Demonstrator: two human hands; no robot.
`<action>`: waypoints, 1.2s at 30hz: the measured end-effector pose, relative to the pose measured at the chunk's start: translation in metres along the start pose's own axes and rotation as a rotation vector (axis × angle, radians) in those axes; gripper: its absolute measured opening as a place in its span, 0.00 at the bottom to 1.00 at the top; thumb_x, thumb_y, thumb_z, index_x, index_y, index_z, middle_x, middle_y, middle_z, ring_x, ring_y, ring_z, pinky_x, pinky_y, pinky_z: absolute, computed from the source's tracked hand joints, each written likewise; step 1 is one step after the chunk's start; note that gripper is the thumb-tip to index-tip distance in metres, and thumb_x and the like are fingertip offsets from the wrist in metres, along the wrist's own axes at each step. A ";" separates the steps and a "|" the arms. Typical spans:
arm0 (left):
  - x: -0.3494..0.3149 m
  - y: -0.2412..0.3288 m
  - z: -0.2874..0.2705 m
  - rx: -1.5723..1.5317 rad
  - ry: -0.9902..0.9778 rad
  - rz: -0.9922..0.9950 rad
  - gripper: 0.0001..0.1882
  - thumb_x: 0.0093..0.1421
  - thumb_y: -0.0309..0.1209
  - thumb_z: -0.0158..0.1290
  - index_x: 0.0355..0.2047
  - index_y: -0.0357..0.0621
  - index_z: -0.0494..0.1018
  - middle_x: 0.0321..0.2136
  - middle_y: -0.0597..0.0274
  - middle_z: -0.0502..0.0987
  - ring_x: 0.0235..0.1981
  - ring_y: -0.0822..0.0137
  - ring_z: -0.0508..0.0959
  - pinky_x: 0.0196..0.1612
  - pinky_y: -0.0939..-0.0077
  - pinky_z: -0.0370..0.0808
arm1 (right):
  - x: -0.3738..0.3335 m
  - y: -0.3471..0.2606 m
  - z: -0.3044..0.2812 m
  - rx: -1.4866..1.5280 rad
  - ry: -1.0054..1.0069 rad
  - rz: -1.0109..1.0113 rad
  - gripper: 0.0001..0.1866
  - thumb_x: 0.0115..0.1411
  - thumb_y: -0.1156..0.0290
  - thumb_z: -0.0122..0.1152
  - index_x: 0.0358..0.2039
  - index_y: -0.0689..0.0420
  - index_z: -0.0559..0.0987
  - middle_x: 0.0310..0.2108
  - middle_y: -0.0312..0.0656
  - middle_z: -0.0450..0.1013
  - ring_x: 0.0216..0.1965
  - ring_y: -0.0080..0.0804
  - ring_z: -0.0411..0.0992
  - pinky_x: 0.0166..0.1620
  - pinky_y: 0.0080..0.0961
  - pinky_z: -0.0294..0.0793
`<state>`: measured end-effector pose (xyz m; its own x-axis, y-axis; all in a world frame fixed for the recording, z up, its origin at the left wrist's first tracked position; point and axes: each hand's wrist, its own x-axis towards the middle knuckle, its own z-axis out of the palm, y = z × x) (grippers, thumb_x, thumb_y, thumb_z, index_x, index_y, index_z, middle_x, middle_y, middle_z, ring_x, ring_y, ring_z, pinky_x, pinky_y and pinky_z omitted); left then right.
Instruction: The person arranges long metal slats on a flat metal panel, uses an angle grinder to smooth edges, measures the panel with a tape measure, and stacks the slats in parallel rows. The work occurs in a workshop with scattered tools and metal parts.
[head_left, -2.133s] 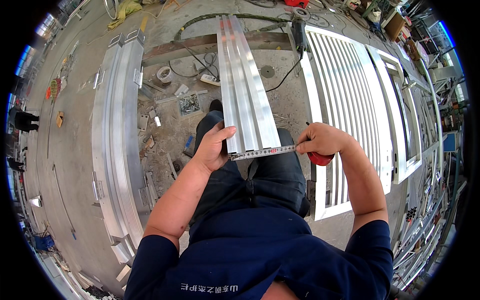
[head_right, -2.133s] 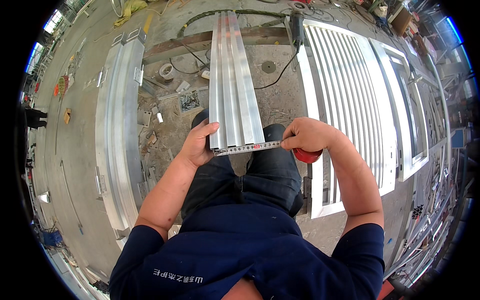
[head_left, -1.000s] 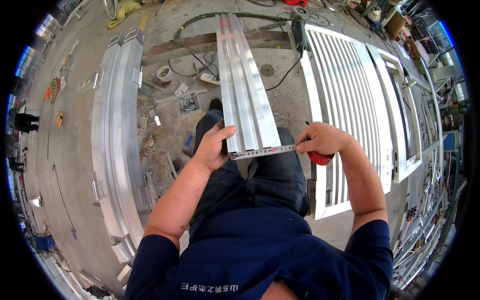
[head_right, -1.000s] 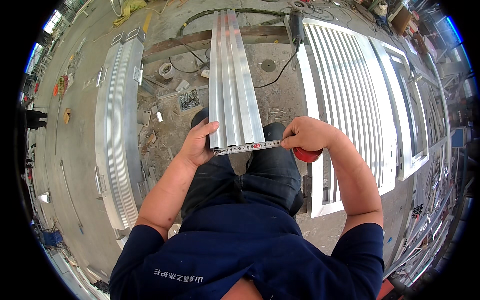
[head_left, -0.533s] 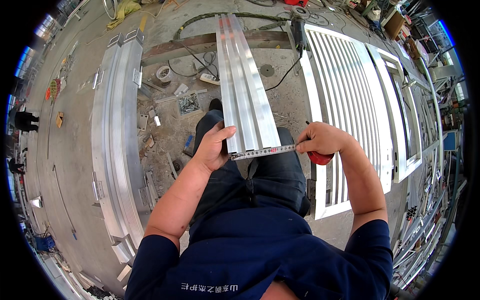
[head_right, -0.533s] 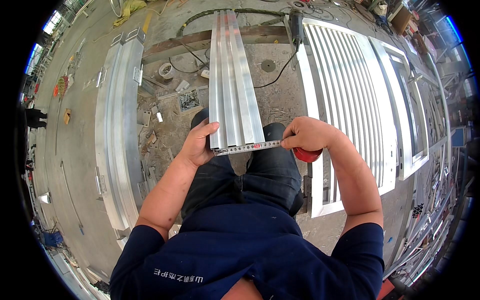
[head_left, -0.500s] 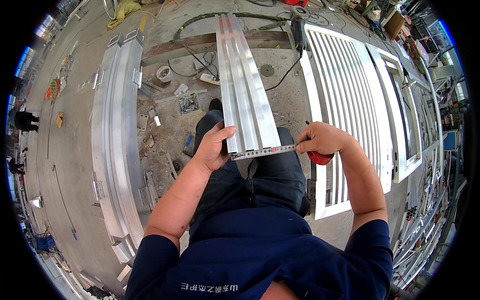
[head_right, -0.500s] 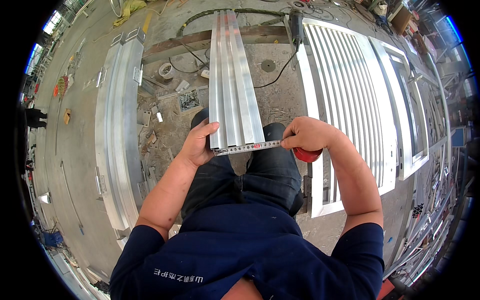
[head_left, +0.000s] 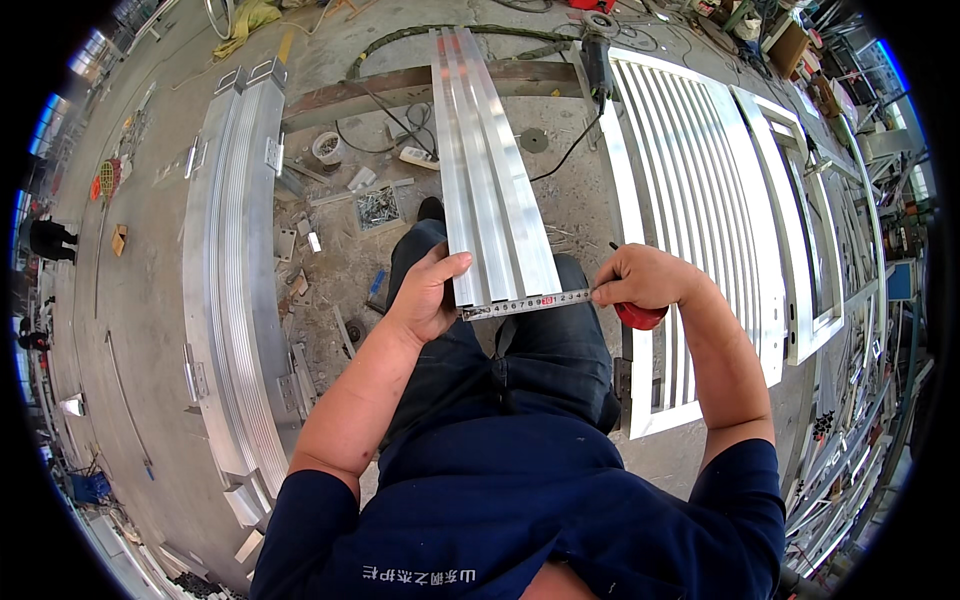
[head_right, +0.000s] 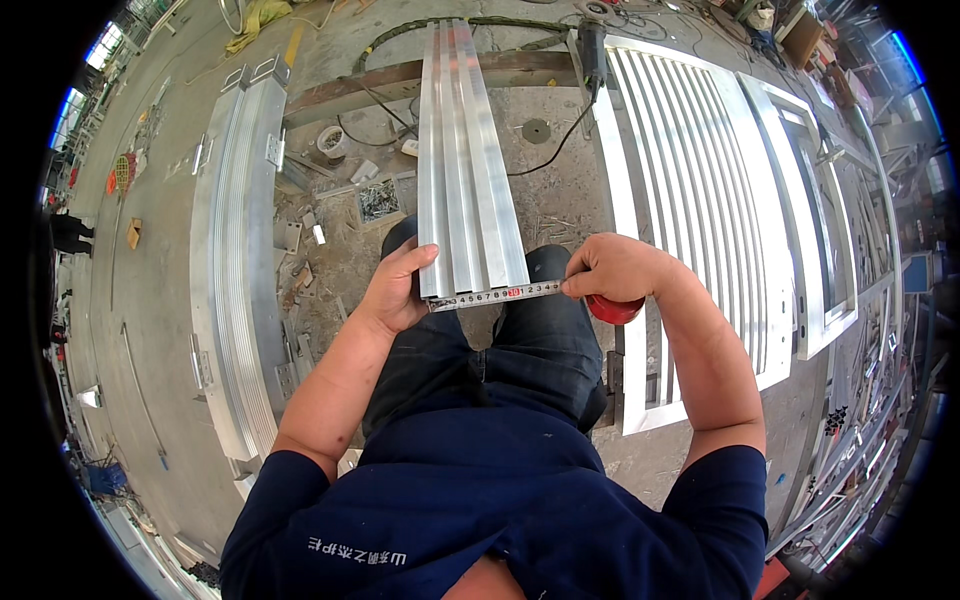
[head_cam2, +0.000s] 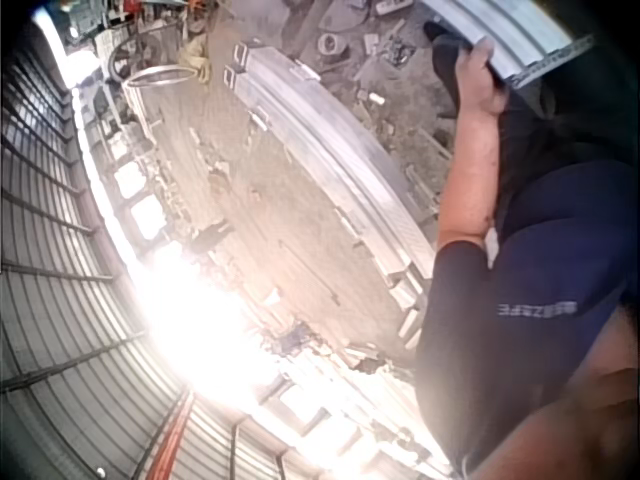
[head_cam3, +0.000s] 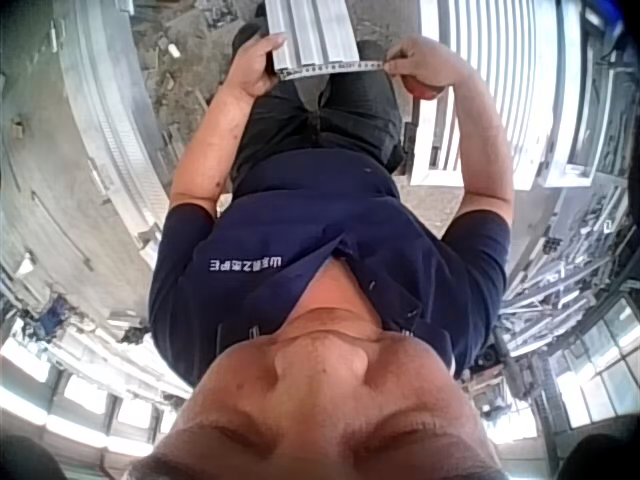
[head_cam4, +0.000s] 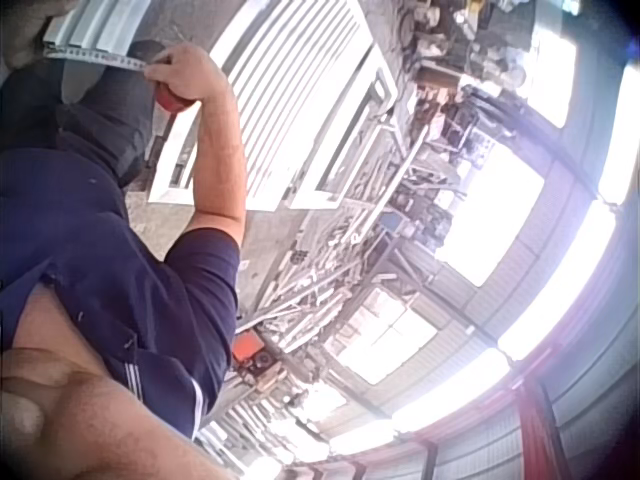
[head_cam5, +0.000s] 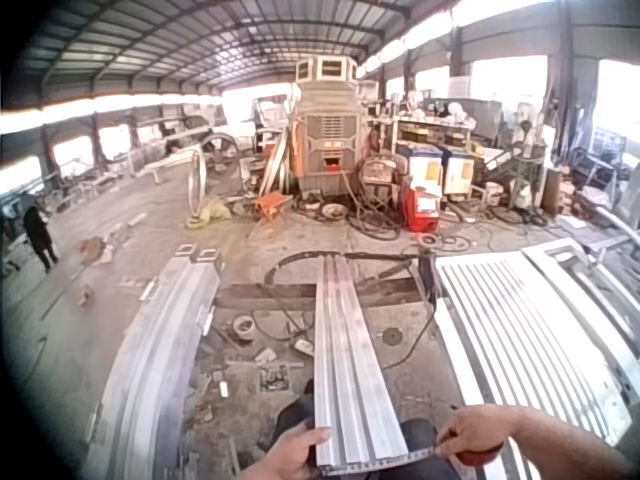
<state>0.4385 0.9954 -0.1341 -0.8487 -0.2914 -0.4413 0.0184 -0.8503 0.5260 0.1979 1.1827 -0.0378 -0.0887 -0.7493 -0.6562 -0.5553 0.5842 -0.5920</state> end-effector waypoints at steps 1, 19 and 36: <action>0.000 0.000 0.000 -0.001 -0.001 0.002 0.29 0.63 0.28 0.50 0.62 0.33 0.57 0.52 0.51 0.73 0.51 0.58 0.77 0.54 0.61 0.76 | 0.000 0.000 0.000 -0.001 -0.002 -0.003 0.13 0.58 0.65 0.63 0.35 0.62 0.84 0.27 0.43 0.80 0.26 0.28 0.76 0.33 0.26 0.75; 0.000 0.000 0.001 -0.002 0.011 -0.004 0.28 0.63 0.28 0.51 0.61 0.34 0.59 0.51 0.52 0.73 0.51 0.58 0.77 0.54 0.60 0.76 | 0.000 0.001 0.001 -0.008 0.002 0.017 0.13 0.58 0.64 0.64 0.36 0.61 0.85 0.28 0.42 0.80 0.27 0.29 0.76 0.34 0.26 0.75; 0.000 -0.002 0.000 0.015 0.007 0.018 0.25 0.63 0.31 0.51 0.59 0.36 0.62 0.49 0.52 0.75 0.48 0.58 0.78 0.52 0.58 0.77 | -0.002 0.000 0.001 -0.001 0.026 -0.006 0.12 0.57 0.65 0.64 0.34 0.61 0.85 0.26 0.42 0.80 0.25 0.27 0.75 0.33 0.26 0.75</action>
<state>0.4385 0.9968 -0.1355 -0.8444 -0.3100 -0.4370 0.0256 -0.8381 0.5450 0.1992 1.1846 -0.0374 -0.1067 -0.7609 -0.6401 -0.5563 0.5792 -0.5958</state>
